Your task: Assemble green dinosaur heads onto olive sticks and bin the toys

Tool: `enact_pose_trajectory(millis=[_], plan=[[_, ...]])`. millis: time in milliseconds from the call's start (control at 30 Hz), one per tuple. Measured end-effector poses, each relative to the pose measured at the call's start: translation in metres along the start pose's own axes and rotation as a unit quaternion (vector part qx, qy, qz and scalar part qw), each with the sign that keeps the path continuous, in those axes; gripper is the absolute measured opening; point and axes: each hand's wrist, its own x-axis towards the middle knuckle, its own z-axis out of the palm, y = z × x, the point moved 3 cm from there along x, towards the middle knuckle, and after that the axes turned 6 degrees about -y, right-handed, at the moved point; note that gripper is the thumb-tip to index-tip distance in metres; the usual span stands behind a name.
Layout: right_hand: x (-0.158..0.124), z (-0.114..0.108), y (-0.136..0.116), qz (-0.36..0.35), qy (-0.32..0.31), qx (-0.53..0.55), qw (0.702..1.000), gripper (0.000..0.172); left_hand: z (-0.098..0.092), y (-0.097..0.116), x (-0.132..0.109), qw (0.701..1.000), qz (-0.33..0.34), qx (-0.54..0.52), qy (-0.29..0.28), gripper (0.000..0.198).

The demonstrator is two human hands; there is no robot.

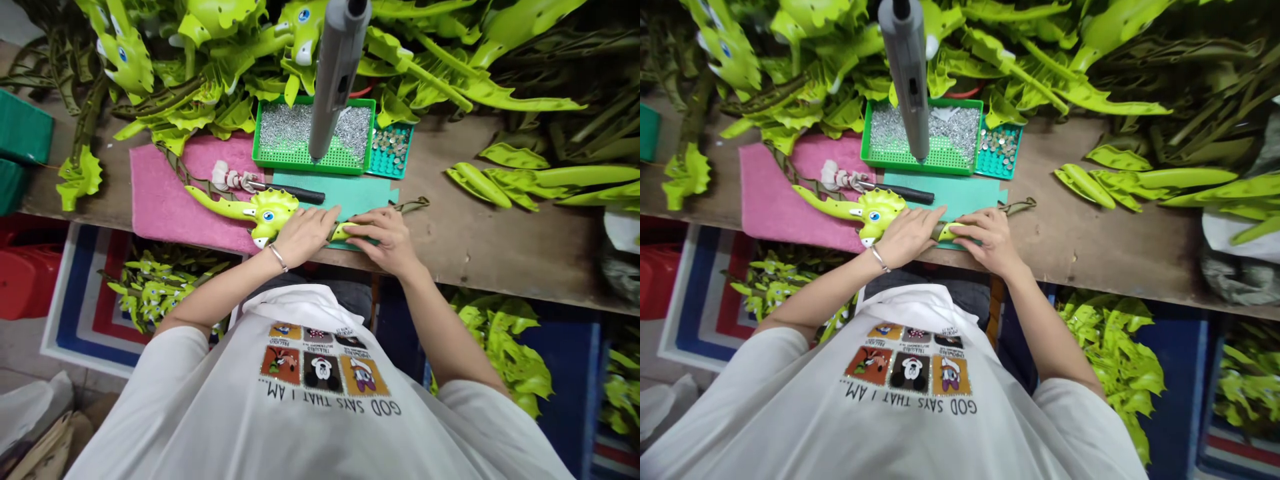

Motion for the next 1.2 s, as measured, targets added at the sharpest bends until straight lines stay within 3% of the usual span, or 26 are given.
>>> enact_pose_trajectory(millis=[233,467,567,667,833,1033,1133,1200], plan=[[-0.005,0.004,-0.006,-0.019,0.036,-0.047,0.998,0.016,-0.006,-0.003,-0.003,0.998,0.051,0.046,0.016,0.052],[-0.008,0.008,-0.009,-0.102,0.083,-0.171,0.977,0.031,-0.04,-0.003,-0.014,0.993,0.091,0.076,-0.007,0.044],[0.001,0.003,-0.019,-0.176,0.135,-0.168,0.96,0.041,-0.05,0.005,-0.021,0.993,0.058,0.102,0.013,0.035],[0.011,-0.004,-0.03,-0.214,0.161,-0.152,0.952,0.049,-0.05,0.012,-0.026,0.988,0.001,0.137,0.078,0.041],[0.019,-0.013,-0.039,-0.185,0.134,-0.122,0.966,0.051,-0.042,0.006,-0.023,0.977,0.047,0.167,0.127,0.04],[0.015,-0.019,-0.035,-0.128,0.085,-0.064,0.986,0.041,-0.057,-0.005,-0.021,0.966,0.122,0.199,0.108,0.038],[0.005,-0.026,-0.02,-0.043,0.12,-0.047,0.991,0.045,-0.07,-0.007,-0.021,0.971,0.109,0.191,0.088,0.031],[-0.003,-0.029,-0.008,0.015,0.152,-0.041,0.987,0.037,-0.075,-0.006,-0.019,0.975,0.097,0.182,0.078,0.028]])
